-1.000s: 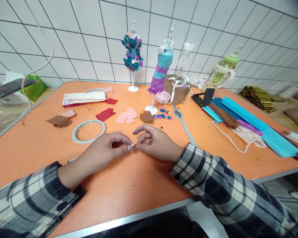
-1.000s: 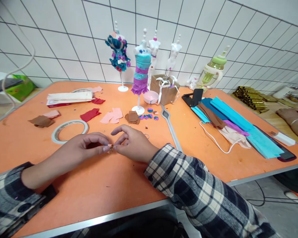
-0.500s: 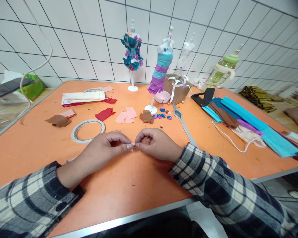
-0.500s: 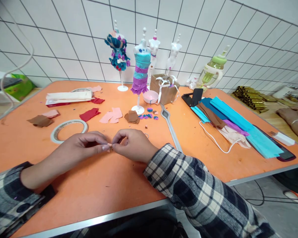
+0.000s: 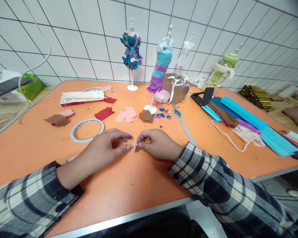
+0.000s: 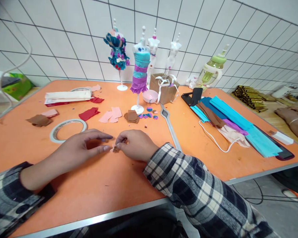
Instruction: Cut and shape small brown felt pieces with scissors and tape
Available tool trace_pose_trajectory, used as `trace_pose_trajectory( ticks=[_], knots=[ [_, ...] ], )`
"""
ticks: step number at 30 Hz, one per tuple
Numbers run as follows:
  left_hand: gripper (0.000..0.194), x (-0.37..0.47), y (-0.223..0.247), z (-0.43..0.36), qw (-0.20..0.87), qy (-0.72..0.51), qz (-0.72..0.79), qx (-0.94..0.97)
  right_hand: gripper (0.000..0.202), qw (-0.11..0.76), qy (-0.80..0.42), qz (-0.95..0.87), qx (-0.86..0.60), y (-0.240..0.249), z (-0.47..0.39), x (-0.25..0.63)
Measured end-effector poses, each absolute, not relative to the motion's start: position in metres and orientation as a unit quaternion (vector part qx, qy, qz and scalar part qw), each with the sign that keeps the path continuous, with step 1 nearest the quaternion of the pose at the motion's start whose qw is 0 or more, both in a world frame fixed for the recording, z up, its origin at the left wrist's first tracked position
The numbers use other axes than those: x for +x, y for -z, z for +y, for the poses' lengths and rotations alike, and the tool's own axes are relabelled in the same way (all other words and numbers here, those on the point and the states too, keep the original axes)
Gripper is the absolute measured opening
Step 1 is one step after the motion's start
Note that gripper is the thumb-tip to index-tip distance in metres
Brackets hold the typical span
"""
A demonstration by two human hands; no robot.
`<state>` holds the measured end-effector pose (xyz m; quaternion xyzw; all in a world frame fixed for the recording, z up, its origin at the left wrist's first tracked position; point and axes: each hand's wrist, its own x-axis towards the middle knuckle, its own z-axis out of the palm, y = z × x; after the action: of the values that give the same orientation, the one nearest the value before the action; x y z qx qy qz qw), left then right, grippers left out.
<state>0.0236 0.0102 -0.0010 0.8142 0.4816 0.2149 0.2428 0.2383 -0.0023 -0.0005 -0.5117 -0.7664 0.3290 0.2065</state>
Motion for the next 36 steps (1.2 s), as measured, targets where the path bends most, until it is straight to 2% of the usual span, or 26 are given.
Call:
trace_pose_trajectory(
  ticks=[5, 12, 15, 19, 26, 31, 36],
  knots=[
    [0.025, 0.024, 0.002, 0.008, 0.26, -0.16, 0.447, 0.841, 0.014, 0.171, -0.331, -0.785, -0.495, 0.0, -0.004, 0.237],
    [0.019, 0.025, -0.001, 0.004, 0.123, -0.201, 0.41, 0.881, 0.011, 0.149, -0.253, -0.809, -0.509, -0.001, -0.009, 0.236],
    [0.018, 0.026, 0.0, 0.002, 0.099, -0.183, 0.387, 0.898, 0.015, 0.162, -0.25, -0.81, -0.505, -0.002, -0.009, 0.237],
    [0.016, 0.028, 0.005, -0.001, 0.088, -0.167, 0.396, 0.899, 0.013, 0.189, -0.229, -0.812, -0.502, -0.005, -0.01, 0.238],
    [0.014, 0.029, 0.004, -0.001, 0.094, -0.156, 0.417, 0.89, 0.012, 0.151, -0.202, -0.84, -0.481, -0.003, -0.016, 0.233],
    [0.018, 0.03, 0.004, 0.0, 0.096, -0.155, 0.416, 0.891, 0.013, 0.172, -0.147, -0.84, -0.493, -0.005, -0.022, 0.231],
    [0.015, 0.028, 0.005, 0.0, 0.092, -0.157, 0.415, 0.891, 0.016, 0.124, -0.149, -0.857, -0.478, -0.006, -0.026, 0.229]
  ],
)
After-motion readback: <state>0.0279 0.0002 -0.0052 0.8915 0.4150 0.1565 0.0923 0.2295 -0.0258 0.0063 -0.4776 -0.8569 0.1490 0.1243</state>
